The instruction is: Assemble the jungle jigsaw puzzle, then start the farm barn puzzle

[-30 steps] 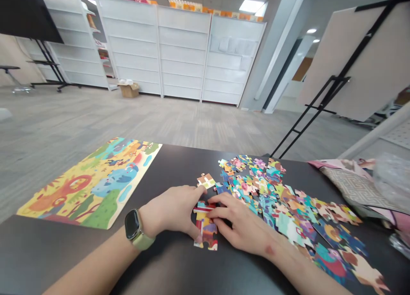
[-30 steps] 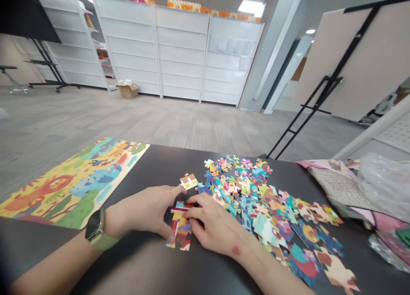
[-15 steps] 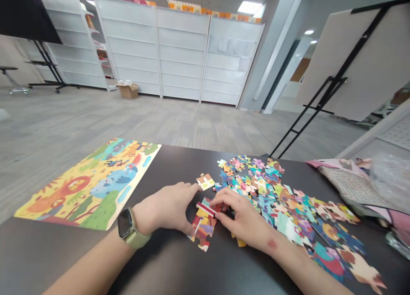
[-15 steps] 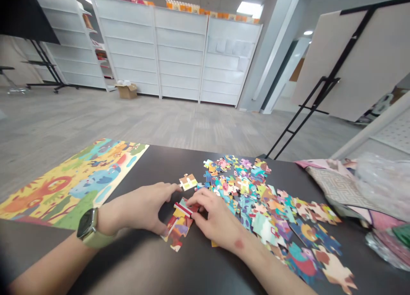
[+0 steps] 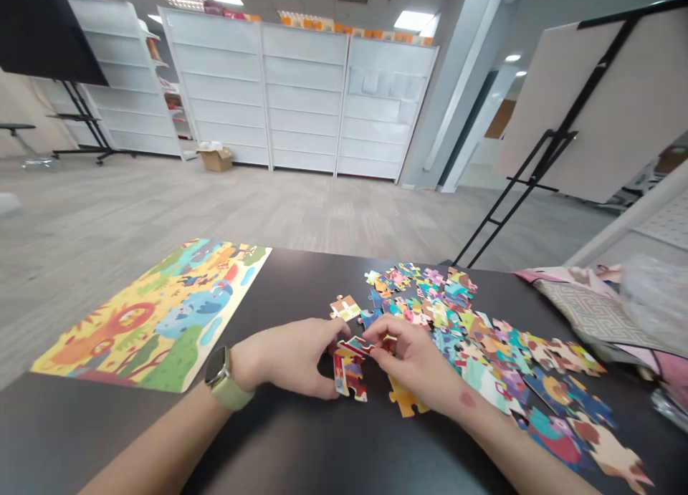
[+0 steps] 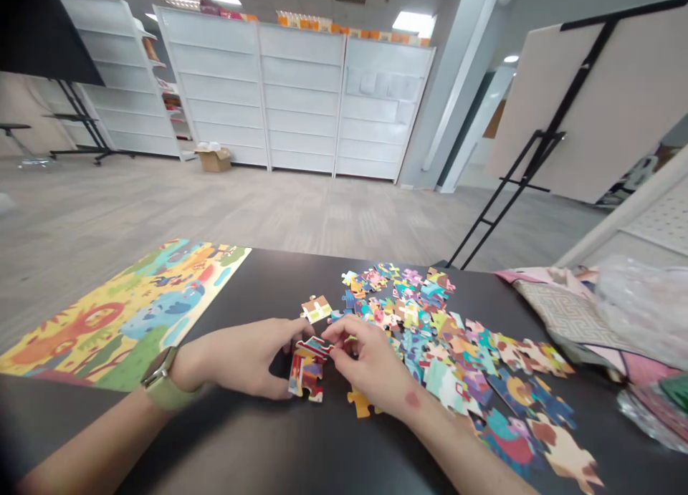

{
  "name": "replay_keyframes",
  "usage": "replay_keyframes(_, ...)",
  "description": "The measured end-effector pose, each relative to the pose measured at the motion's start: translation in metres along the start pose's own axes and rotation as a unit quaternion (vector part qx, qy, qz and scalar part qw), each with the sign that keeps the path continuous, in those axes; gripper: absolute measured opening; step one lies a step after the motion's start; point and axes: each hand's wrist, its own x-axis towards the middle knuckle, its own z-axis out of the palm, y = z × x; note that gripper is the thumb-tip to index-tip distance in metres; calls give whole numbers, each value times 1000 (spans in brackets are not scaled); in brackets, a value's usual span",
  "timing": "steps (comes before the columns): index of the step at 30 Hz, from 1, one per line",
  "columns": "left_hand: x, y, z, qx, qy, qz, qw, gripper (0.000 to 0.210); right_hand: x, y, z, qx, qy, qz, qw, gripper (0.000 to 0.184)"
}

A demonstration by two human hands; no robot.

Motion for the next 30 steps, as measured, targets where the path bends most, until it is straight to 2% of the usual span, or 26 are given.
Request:
replay_keyframes(2, 1, 3, -2, -34, -42, 9, 999, 54, 0, 1, 0, -9, 14, -2, 1000, 10)
replay_keyframes(4, 3, 3, -3, -61, -50, 10, 997, 66, -1, 1, 0, -5, 26, 3, 1000, 9)
replay_keyframes(5, 5, 3, -2, -75, -45, 12, 996, 66, -1, 2, 0, 6, 27, 11, 1000, 9)
replay_keyframes(10, 14, -4, 4, -126, -16, 29, 991, 29, 3, 4, -2, 138, 25, 59, 988, 15)
replay_keyframes(15, 16, -8, 4, -134, -15, -3, 991, 29, 4, 3, -8, 287, 44, 112, 950, 25)
replay_keyframes(17, 18, -8, 3, -199, -5, -33, 979, 30, 3, 2, -9, 313, 28, 129, 940, 28)
replay_keyframes(20, 21, -7, 2, -356, 16, -72, 932, 26, 3, 3, -10, 301, -5, 117, 946, 32)
replay_keyframes(23, 24, -4, 3, -434, 29, -70, 898, 25, 3, 4, -9, 275, -6, 88, 957, 29)
replay_keyframes(30, 25, -2, 5, -433, 45, -53, 899, 31, 6, 6, -15, 232, 44, 51, 970, 26)
